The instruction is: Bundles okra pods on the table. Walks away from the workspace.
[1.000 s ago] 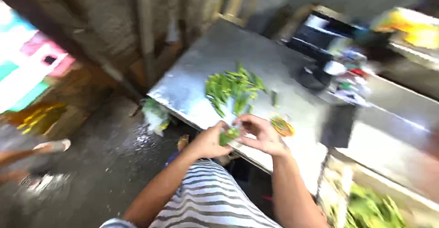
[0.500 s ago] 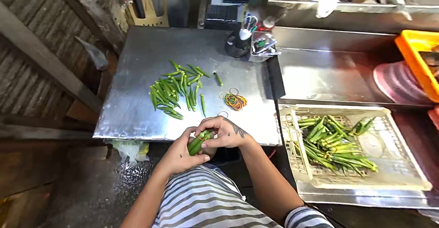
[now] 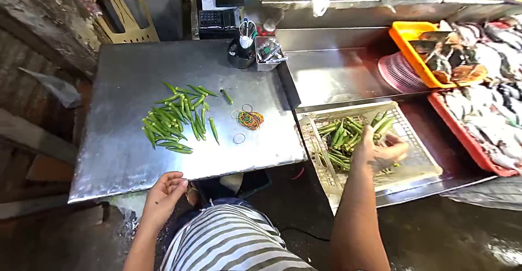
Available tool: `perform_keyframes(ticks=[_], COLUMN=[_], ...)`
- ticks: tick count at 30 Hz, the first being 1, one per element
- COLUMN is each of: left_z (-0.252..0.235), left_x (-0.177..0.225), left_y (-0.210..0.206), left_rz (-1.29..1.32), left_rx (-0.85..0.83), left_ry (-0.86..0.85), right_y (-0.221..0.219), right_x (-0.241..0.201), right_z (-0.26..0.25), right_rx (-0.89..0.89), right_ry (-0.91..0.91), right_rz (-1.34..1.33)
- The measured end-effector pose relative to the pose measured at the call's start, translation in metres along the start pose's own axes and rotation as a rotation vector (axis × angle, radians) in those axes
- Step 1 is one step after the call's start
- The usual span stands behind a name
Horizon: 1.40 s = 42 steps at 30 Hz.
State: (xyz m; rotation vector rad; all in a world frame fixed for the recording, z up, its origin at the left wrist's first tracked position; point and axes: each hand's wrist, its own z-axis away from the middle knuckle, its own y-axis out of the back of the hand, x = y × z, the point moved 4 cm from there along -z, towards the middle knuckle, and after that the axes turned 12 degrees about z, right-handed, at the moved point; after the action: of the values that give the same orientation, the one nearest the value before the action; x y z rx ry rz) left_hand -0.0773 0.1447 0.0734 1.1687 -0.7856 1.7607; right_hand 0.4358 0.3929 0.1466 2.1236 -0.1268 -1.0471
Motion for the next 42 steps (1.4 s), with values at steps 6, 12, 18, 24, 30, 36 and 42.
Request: perform_keyframes(ticks=[6, 12, 18, 24, 30, 36, 42], left_z=[-0.03, -0.058, -0.063, -0.096, -0.102, -0.13, -0.159], left_x=[0.009, -0.012, -0.025, -0.028, -0.021, 0.012, -0.001], left_y=[-0.029, -0.021, 0.002, -0.011, -0.008, 0.071, 0.102], left_rz=[-0.216, -0.619, -0.757, -1.028, -0.964, -0.599, -0.466], left_rx=[-0.102, -0.078, -0.014, -0.073, -0.073, 0.348, 0.364], left_ry=[-0.036, 0.078, 0.046, -0.191, -0.493, -0.414, -0.417], right_y=[-0.028, -0.116, -0.173, -0.175, -0.174, -0.168, -0.196], right_x=[-0.052, -0.141, -0.183, -0.196, -0.196, -0.255, -0.303], right_z=[0.09, 0.241, 0.317, 0.334, 0.327, 0.34, 0.381], right_rx=[-0.328, -1.11, -1.113, -1.098, -1.04, -1.064, -1.06], right_ry=[0.553, 0.837, 0.904, 0.94, 0.858, 0.839, 0.907], right_rz=[0.206, 0.101, 0.481, 0.597, 0.483, 0.218, 0.39])
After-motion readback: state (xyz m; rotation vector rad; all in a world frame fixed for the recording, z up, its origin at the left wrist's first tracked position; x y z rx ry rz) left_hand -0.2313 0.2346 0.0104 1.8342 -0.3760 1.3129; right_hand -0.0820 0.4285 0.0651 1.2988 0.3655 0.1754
